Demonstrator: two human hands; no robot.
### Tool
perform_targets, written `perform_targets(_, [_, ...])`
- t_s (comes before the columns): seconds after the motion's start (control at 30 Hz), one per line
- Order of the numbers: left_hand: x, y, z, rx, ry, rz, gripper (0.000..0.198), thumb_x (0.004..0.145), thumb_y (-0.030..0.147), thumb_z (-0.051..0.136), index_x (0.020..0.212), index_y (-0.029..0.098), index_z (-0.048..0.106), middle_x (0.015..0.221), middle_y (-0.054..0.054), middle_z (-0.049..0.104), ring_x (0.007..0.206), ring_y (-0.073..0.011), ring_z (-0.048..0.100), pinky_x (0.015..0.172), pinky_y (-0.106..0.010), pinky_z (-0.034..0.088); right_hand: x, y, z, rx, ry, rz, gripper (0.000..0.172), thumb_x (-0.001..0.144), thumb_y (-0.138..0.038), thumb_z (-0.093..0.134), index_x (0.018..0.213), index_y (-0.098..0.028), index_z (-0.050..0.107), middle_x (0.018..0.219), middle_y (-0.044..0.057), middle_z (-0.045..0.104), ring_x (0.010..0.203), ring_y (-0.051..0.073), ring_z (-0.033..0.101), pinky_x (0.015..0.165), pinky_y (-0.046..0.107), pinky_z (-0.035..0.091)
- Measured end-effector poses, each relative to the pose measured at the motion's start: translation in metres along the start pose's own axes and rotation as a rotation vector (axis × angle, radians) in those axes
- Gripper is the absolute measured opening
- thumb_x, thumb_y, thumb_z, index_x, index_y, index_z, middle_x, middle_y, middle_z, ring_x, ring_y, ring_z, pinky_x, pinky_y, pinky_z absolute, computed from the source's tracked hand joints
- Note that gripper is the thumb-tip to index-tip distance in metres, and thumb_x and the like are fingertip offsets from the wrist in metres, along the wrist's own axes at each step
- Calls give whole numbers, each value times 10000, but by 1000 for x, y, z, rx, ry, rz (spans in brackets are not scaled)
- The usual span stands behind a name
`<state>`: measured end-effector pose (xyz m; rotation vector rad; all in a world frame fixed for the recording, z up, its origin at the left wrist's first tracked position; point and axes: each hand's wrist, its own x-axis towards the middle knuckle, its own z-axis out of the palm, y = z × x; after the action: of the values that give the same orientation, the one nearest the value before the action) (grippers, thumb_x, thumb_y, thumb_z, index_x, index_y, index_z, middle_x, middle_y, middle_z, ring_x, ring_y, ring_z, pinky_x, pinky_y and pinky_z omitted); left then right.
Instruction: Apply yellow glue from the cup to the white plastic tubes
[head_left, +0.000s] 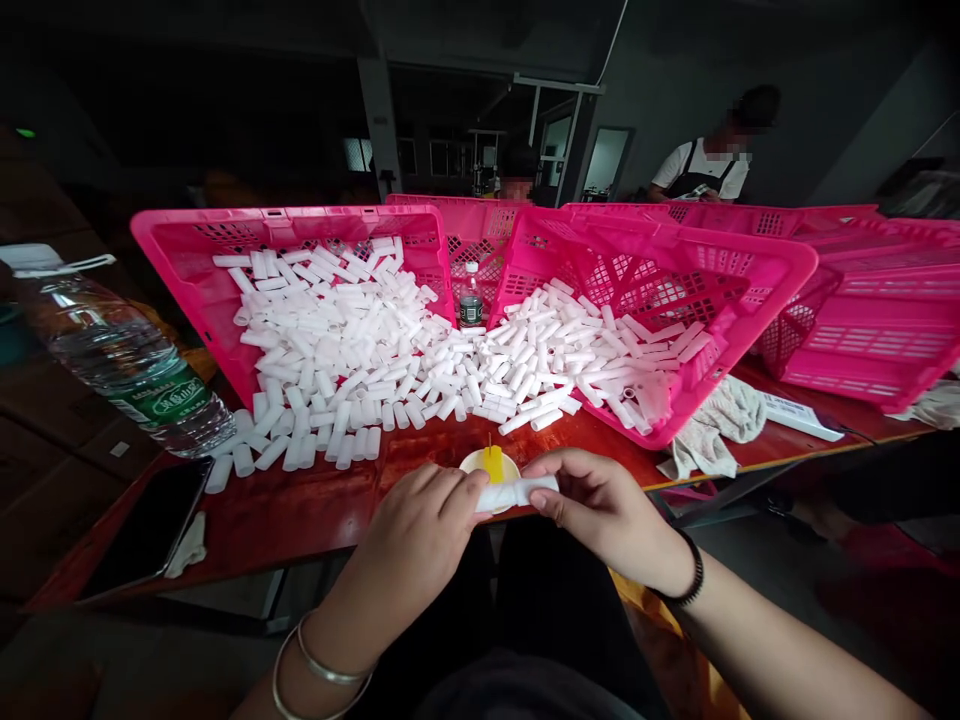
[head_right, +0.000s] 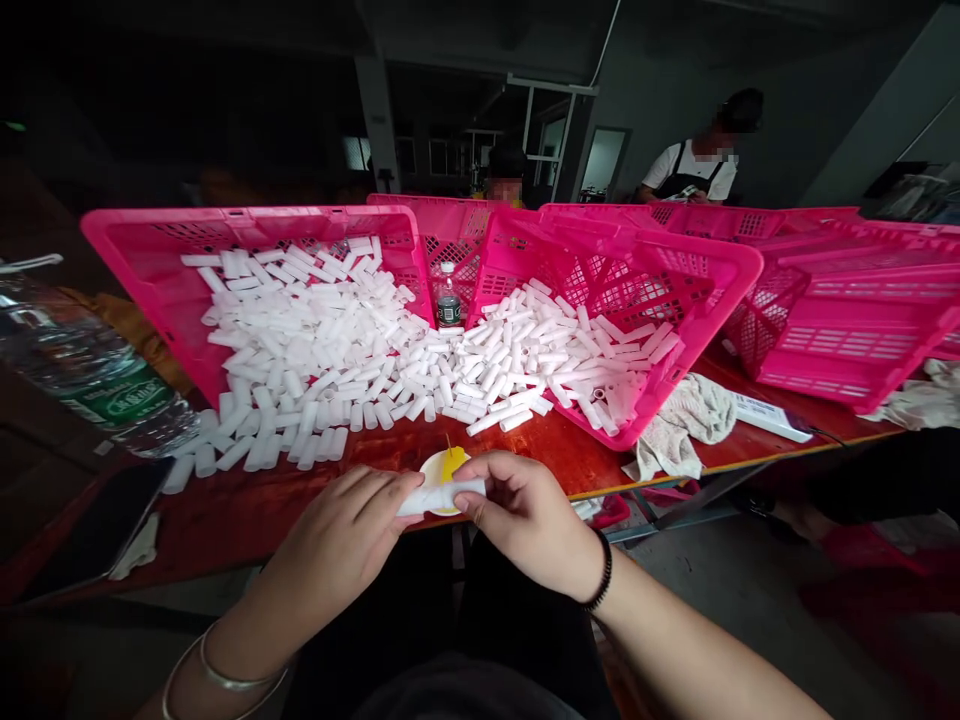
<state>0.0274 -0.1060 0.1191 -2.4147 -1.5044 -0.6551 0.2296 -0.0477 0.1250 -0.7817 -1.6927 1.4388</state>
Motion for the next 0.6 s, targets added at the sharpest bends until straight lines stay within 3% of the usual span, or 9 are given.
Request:
perform_targets(0.13, [-6, 17, -13, 19, -8, -21, 225, 911, 164, 392, 1100, 161, 514, 905, -83, 645, 795, -236, 615, 660, -373, 520, -10, -15, 6, -69, -60, -12, 213, 791, -341, 656, 876, -154, 603, 749, 18, 607, 630, 112, 545, 587, 231, 452])
perform_targets(0.3, [-19, 38, -28, -153, -88, -122, 183, 917, 191, 390, 1040, 180, 525, 892, -69, 633, 800, -229, 606, 679, -357, 489, -22, -30, 12, -184, -162, -84, 174, 840, -307, 587, 905, -145, 583, 706, 6, 567, 577, 96, 487, 530, 215, 414])
perform_targets(0.43, [-29, 56, -40, -521, -131, -256, 184, 921, 269, 417, 1047, 200, 530, 939, -46, 633, 840, -187, 595, 748, -305, 467, -27, -40, 10, -428, -237, -376, 136, 884, -280, 519, 840, -158, 560, 699, 16, 561, 599, 107, 493, 568, 232, 411])
perform_targets(0.53, [-37, 71, -44, -812, -237, -355, 233, 933, 361, 391, 921, 194, 553, 790, -3, 610, 700, -136, 562, 631, -227, 447, -32, -40, 13, -624, -273, -684, 219, 910, -239, 431, 710, -185, 501, 634, 13, 538, 601, 122, 484, 606, 261, 388])
perform_targets(0.6, [-43, 81, -42, -879, -285, -397, 285, 933, 395, 375, 828, 189, 542, 697, 14, 572, 624, -123, 528, 561, -212, 419, -39, -33, 18, -676, -251, -752, 278, 912, -227, 390, 638, -198, 434, 578, -1, 498, 562, 119, 450, 591, 268, 363])
